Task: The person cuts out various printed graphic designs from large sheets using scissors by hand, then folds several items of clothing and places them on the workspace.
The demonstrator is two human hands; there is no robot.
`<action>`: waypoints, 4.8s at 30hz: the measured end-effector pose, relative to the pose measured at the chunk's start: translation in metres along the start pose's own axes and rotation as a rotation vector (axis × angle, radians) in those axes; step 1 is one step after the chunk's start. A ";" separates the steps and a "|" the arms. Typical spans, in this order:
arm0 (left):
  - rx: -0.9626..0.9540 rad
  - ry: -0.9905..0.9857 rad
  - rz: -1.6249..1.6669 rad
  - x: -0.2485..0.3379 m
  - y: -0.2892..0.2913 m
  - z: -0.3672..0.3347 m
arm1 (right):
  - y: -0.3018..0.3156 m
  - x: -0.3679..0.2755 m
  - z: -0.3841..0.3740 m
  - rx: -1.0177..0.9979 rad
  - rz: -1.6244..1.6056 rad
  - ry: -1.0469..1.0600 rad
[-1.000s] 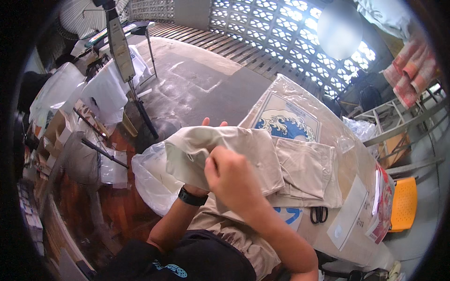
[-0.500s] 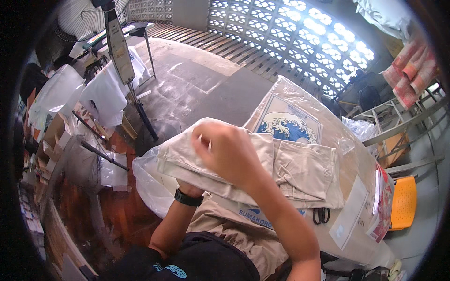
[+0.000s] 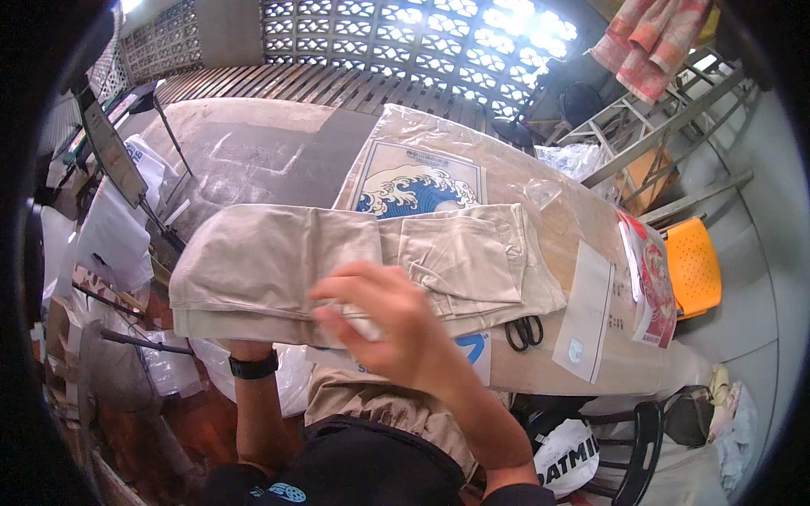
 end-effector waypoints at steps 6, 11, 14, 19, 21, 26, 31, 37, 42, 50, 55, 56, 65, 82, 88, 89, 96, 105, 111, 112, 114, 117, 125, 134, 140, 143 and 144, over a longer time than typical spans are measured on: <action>0.095 -0.045 -0.126 0.025 -0.026 0.023 | 0.030 0.053 0.054 0.296 0.044 -0.296; 1.187 -0.341 -0.554 0.039 -0.076 0.055 | -0.087 0.055 0.004 -0.087 0.387 -0.162; 0.304 -0.025 -0.495 0.062 -0.078 0.042 | -0.111 0.031 0.002 -0.282 0.146 0.024; 0.570 0.029 -1.957 0.155 -0.089 0.107 | -0.040 0.051 0.013 -0.056 -0.004 -0.015; 0.827 -0.059 -1.930 0.177 -0.091 0.110 | -0.011 0.085 0.031 -0.006 0.248 -0.274; 0.934 0.024 -1.520 0.173 -0.089 0.055 | 0.015 0.143 0.088 -0.050 0.608 -0.648; 0.653 0.441 -1.744 0.093 -0.121 -0.041 | 0.018 0.144 0.085 -0.017 0.518 -0.651; -0.380 1.313 -2.226 -0.126 -0.061 -0.064 | 0.045 0.118 0.088 0.274 0.225 -0.544; -0.011 1.070 -2.174 -0.090 -0.078 -0.082 | 0.067 0.082 0.116 0.405 0.283 -0.502; 0.705 1.126 -1.443 0.018 0.010 -0.001 | 0.015 0.118 0.055 -0.019 0.289 -0.942; 0.736 0.928 -1.427 0.002 -0.005 -0.011 | 0.009 0.127 0.033 0.062 0.316 -0.677; 0.738 0.900 -1.413 0.001 -0.005 -0.011 | 0.010 0.120 0.028 0.083 0.297 -0.564; 0.754 0.685 -1.260 0.014 0.005 0.001 | 0.008 0.163 0.024 0.063 0.208 -0.782; 0.620 0.880 -1.511 0.051 0.092 -0.017 | 0.009 0.107 0.033 0.029 0.424 -0.899; 0.991 0.973 -1.028 0.048 0.028 0.053 | -0.041 0.081 0.015 -0.109 0.687 -0.360; 0.803 0.962 -1.120 0.037 0.011 0.045 | -0.054 0.092 0.023 -0.121 0.685 -0.348; 0.665 0.733 -1.287 0.045 -0.058 -0.030 | -0.004 0.058 0.055 0.023 0.370 -0.277; -0.067 0.891 -1.186 -0.210 -0.106 -0.194 | 0.108 0.030 0.221 0.730 0.215 -0.423; -0.310 0.749 -1.666 -0.234 -0.058 -0.176 | 0.111 0.064 0.269 0.785 0.125 -0.580; -0.266 0.840 -1.774 -0.222 -0.040 -0.172 | 0.112 0.074 0.268 0.747 0.061 -0.615; -0.302 0.907 -2.010 -0.201 -0.013 -0.167 | 0.126 0.097 0.232 0.656 0.004 -0.576; -0.407 0.962 -2.143 -0.198 0.015 -0.166 | 0.143 0.150 0.163 0.464 0.054 -0.734; -0.357 0.904 -2.013 -0.205 0.006 -0.154 | 0.158 0.216 0.125 0.257 0.224 -0.916; -1.011 1.153 -2.133 -0.245 -0.022 -0.120 | 0.169 0.236 0.162 0.287 0.482 -1.176; -1.158 1.143 -2.033 -0.281 -0.045 -0.089 | 0.167 0.267 0.156 0.048 0.183 -1.124; -1.097 1.207 -2.042 -0.263 -0.046 -0.094 | 0.170 0.246 0.138 0.123 0.225 -1.142; -1.068 1.253 -2.047 -0.260 -0.044 -0.095 | 0.170 0.232 0.133 0.137 0.199 -1.164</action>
Point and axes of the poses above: each hand's wrist, its own z-axis away from the middle knuckle, its own y-axis out of the back of the hand, x = y × z, the point moved 7 cm from there along -z, towards the middle knuckle, and after that the axes turned 13 degrees about -x, right-handed, at the moved point
